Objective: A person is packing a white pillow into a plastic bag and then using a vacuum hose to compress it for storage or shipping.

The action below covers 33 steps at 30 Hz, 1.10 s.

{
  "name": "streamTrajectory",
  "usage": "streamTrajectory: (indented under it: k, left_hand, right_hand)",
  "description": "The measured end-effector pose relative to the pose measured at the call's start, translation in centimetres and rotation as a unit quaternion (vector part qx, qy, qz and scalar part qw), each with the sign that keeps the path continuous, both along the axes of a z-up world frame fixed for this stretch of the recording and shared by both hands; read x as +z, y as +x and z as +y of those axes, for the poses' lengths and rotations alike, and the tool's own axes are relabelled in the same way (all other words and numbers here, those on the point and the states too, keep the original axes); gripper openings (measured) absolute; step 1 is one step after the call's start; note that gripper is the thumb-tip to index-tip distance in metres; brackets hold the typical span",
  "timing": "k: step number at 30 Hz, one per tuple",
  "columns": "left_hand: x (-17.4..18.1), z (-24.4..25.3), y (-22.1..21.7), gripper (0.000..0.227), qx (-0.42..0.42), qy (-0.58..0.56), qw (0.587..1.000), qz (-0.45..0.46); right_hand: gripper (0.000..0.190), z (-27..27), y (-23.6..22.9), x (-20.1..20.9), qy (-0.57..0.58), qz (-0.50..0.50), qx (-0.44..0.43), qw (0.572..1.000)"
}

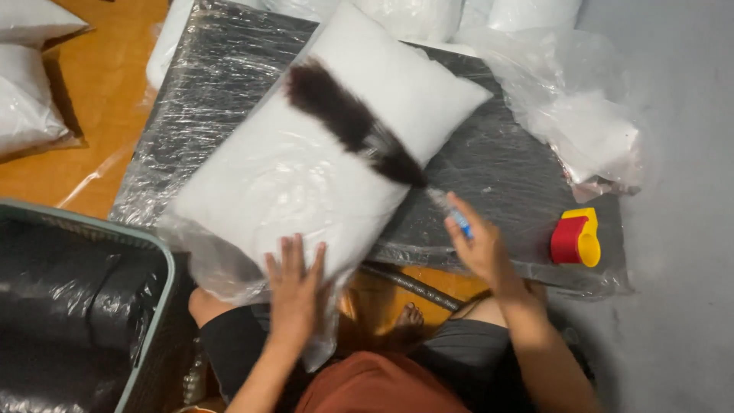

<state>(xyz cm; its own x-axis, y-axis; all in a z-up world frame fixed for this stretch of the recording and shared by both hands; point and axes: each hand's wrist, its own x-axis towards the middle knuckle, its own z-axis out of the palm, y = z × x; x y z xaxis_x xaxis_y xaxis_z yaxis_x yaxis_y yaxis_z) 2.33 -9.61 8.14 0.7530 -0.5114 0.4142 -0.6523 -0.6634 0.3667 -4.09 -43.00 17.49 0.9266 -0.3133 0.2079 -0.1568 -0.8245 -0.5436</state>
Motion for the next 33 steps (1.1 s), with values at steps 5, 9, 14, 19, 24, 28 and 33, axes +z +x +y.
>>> streamTrajectory:
  k: [5,9,14,19,24,28,33]
  left_hand:
    - [2.2,5.6,2.0,0.083,0.056,0.020,0.998,0.024]
    - [2.8,6.1,2.5,0.080,0.112,-0.015,0.993,0.035]
    - [2.0,5.5,1.9,0.086,0.099,-0.051,0.994,0.023]
    - [0.6,6.1,1.2,0.092,0.126,-0.046,0.990,0.036]
    - [-1.1,5.6,-0.8,0.099,0.186,-0.079,0.965,0.165]
    - [-1.4,3.7,-2.4,0.093,0.140,-0.172,0.965,0.140]
    - [-3.3,1.2,-4.9,0.099,0.103,-0.172,0.960,0.195]
  right_hand:
    - [0.047,-9.5,0.9,-2.0,0.048,0.084,-0.187,0.978]
    - [0.050,-13.6,1.9,-2.6,0.009,0.087,-0.250,0.964]
    - [0.043,-14.1,3.9,-3.9,0.053,-0.048,-0.107,0.992]
    - [0.044,-12.8,5.7,-2.5,-0.099,-0.002,-0.186,0.978]
    - [0.047,-5.2,6.1,0.6,-0.014,0.039,-0.160,0.986]
    - [0.060,3.2,5.5,0.8,-0.016,0.047,-0.058,0.997]
    - [0.052,12.4,1.0,0.7,0.035,0.029,0.203,0.978]
